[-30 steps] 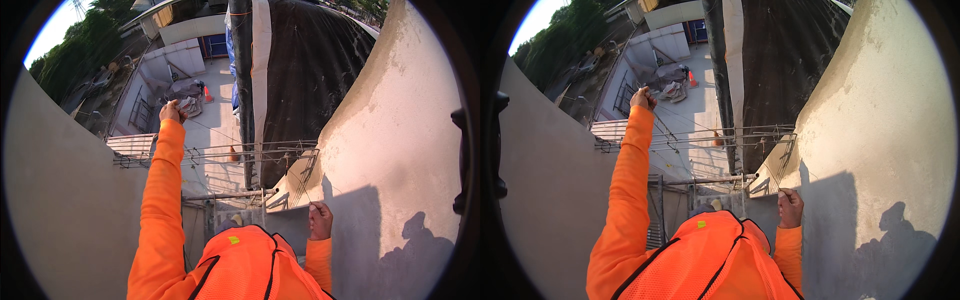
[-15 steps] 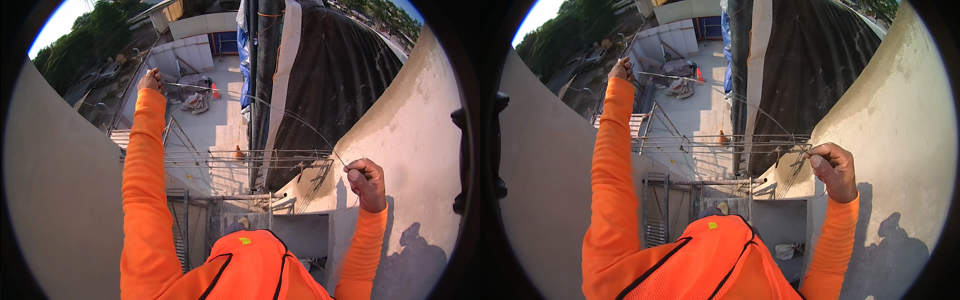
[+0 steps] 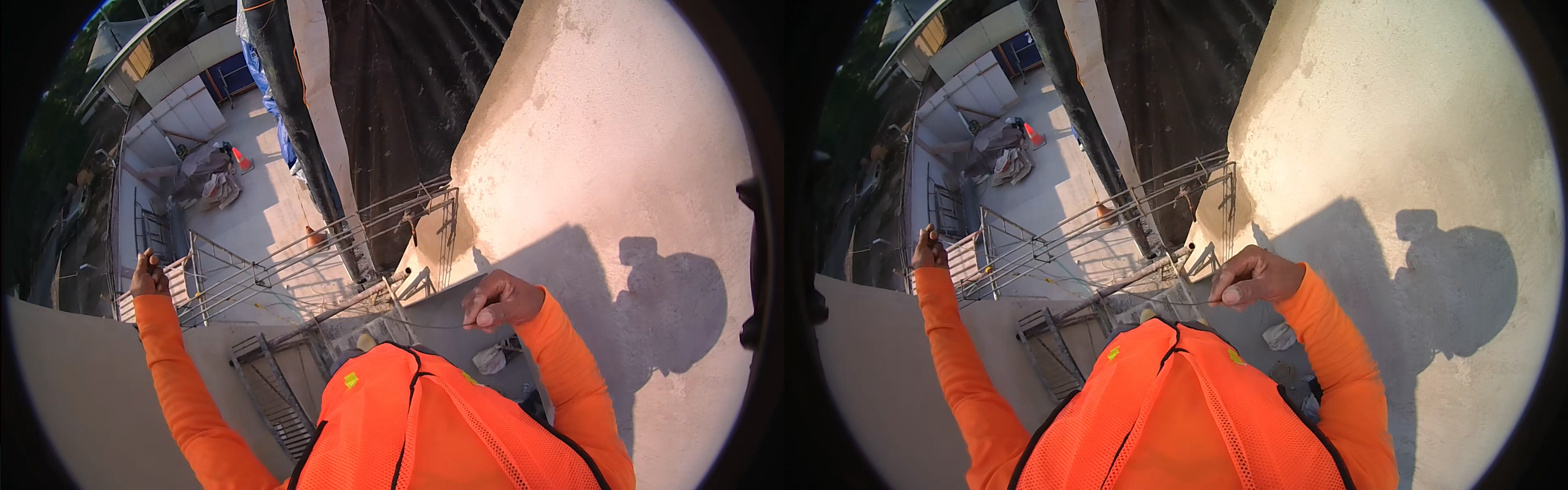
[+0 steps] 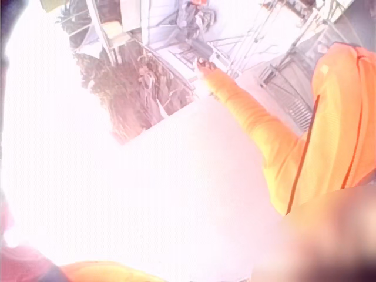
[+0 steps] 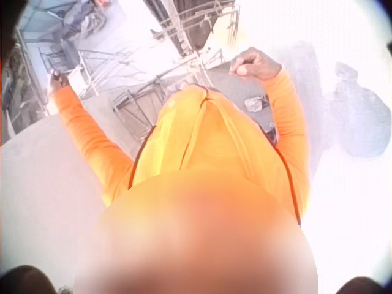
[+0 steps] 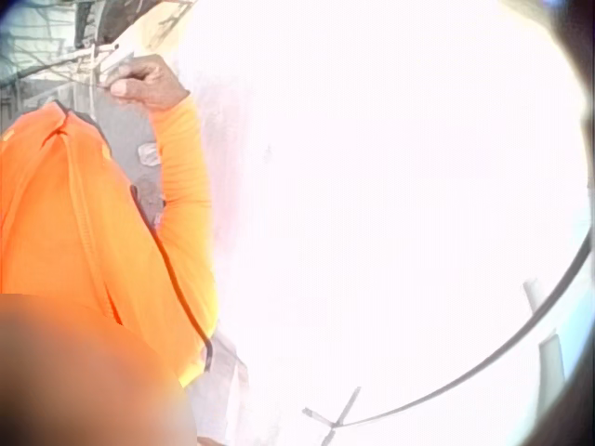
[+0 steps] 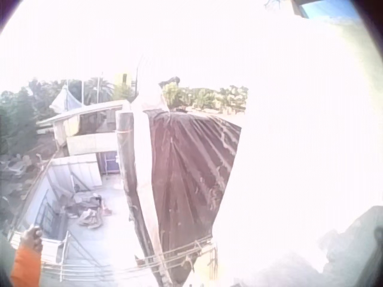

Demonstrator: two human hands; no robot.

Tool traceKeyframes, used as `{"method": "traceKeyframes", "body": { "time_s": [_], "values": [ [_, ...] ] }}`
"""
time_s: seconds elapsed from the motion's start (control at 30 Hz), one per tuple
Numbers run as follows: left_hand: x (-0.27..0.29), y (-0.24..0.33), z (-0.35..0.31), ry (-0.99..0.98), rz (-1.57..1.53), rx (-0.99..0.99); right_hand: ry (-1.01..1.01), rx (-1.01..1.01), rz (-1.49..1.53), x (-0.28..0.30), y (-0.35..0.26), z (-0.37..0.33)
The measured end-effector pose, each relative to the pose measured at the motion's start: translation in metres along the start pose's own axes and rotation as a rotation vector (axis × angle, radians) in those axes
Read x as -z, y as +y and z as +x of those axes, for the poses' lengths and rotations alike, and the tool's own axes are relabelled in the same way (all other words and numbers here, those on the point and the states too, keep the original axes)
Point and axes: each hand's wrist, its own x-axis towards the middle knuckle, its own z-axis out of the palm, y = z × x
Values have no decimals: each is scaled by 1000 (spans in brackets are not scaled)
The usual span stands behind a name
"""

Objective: The person secures metal scaffolding poles to a wall using wire ties and pliers. They wrap wire around pole intersections, twist it tight with pliers, and trim excess wire. The person moves along the scaffolding to repeat the process at multiple joints.

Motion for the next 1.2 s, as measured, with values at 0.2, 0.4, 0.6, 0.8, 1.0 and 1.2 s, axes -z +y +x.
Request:
{"method": "traceKeyframes", "body": {
  "time_s": [0.2,0.4,0.6,0.8,1.0,1.2],
  "values": [
    [-19,-53,32,-84,313,-9,575,-151,-942,-16,28,-17],
    [-52,-64,53,49,416,42,-184,-196,2,-22,12,-78],
    [-97,-85,63,-116,477,65,1066,-3,-469,-33,49,-81],
    [-131,-88,71,-122,550,163,215,-302,-360,-42,41,-129],
    [-152,-107,74,-145,625,201,1214,-129,-744,-47,92,-111],
    [-112,-89,82,43,575,237,604,-56,-81,-44,78,-140]
  ]
}}
